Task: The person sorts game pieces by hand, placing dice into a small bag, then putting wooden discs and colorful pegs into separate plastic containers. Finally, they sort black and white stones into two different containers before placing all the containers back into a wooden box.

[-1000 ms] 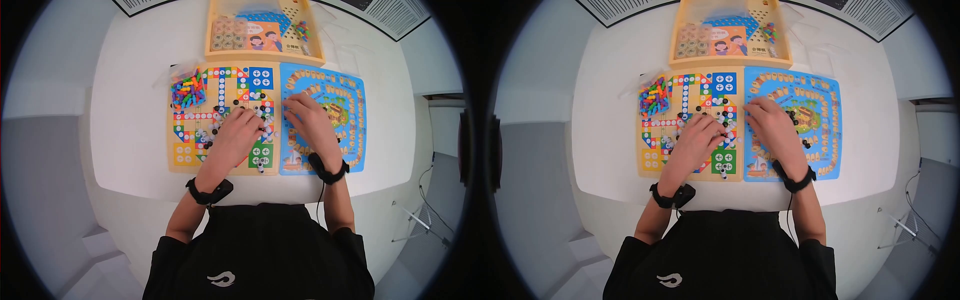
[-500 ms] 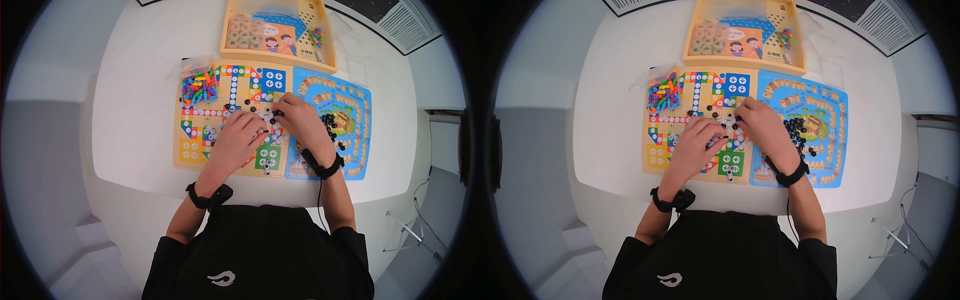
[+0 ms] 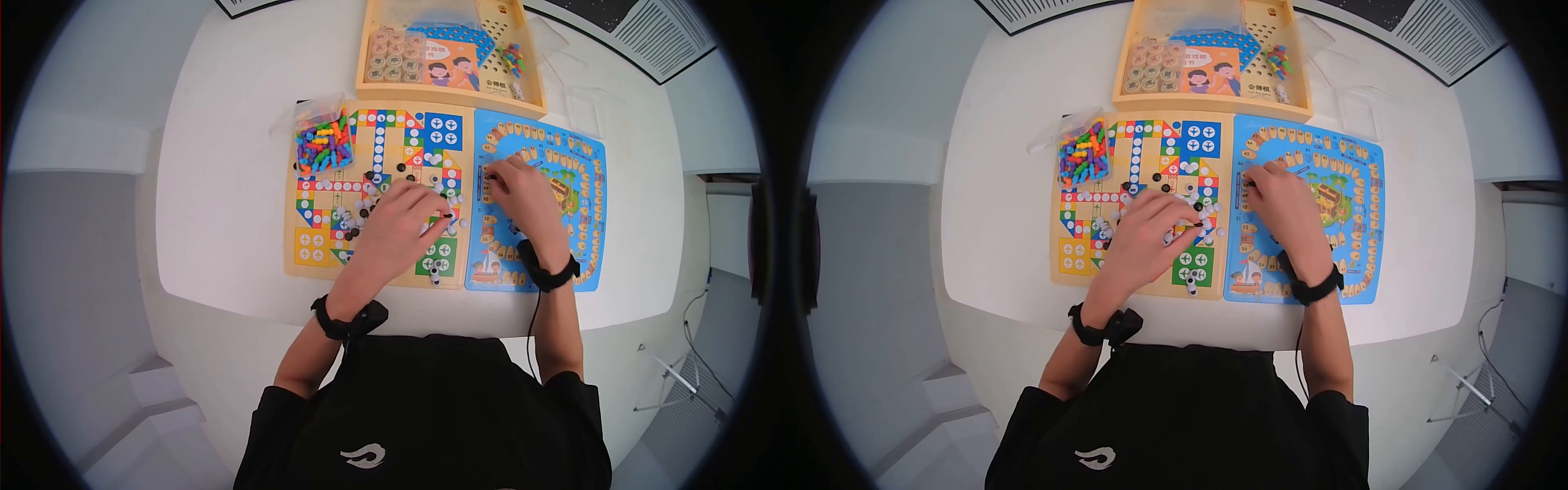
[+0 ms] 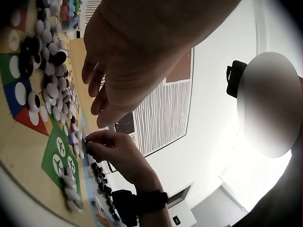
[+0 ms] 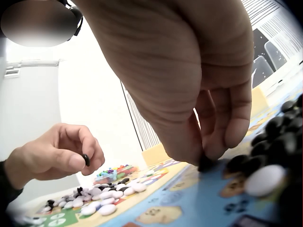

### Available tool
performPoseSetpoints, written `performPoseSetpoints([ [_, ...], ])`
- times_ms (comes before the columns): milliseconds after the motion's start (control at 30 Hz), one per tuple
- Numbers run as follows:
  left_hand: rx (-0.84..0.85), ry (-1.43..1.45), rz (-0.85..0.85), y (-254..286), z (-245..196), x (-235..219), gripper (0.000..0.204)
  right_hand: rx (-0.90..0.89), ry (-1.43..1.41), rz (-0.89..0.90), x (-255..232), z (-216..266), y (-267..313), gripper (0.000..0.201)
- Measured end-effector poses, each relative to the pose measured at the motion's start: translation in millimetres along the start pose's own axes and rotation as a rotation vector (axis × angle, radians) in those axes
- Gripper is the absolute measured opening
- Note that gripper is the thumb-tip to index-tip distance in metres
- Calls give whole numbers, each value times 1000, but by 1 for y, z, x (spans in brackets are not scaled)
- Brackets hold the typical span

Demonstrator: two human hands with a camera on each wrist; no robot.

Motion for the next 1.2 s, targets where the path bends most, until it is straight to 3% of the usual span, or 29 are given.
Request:
performPoseSetpoints([
  [67, 16, 6, 26, -6, -9, 4, 17, 134, -61, 36, -13, -5, 18, 13],
  [200, 118, 7, 42, -17, -25, 24, 17, 44, 12, 1, -33, -1, 51, 15],
  [300, 143, 9, 81, -26, -37, 43, 17, 130, -38, -100, -49, 2, 70, 16],
  [367, 148, -12, 126, -32, -32, 62, 19, 292, -89, -136, -58, 1, 81, 15],
  [433, 156, -163, 156, -35, -30, 76, 23, 318, -91, -142, -63, 4, 88, 15],
  [600, 104, -114, 121, -24, -25, 57, 28, 353, -92, -143, -63, 9, 93, 16],
  [867, -215, -208, -105, 13, 39, -32, 30, 0, -156, -67, -23, 41, 46, 17],
  [1067, -210, -179, -131, 19, 47, -43, 27, -143, -166, -26, 10, 66, 4, 16],
  [1200, -150, -194, -89, 19, 43, -38, 18, -130, -85, 26, 31, 68, -5, 14],
])
Point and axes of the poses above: each hand's wrist, its own y-axis away from the middle knuckle, its own x-axis out of the palm, z = x × y, the point moved 4 cm from there along -y, towards the middle knuckle, and after that the axes turned 15 degrees about -x, right-handed, at the moved point
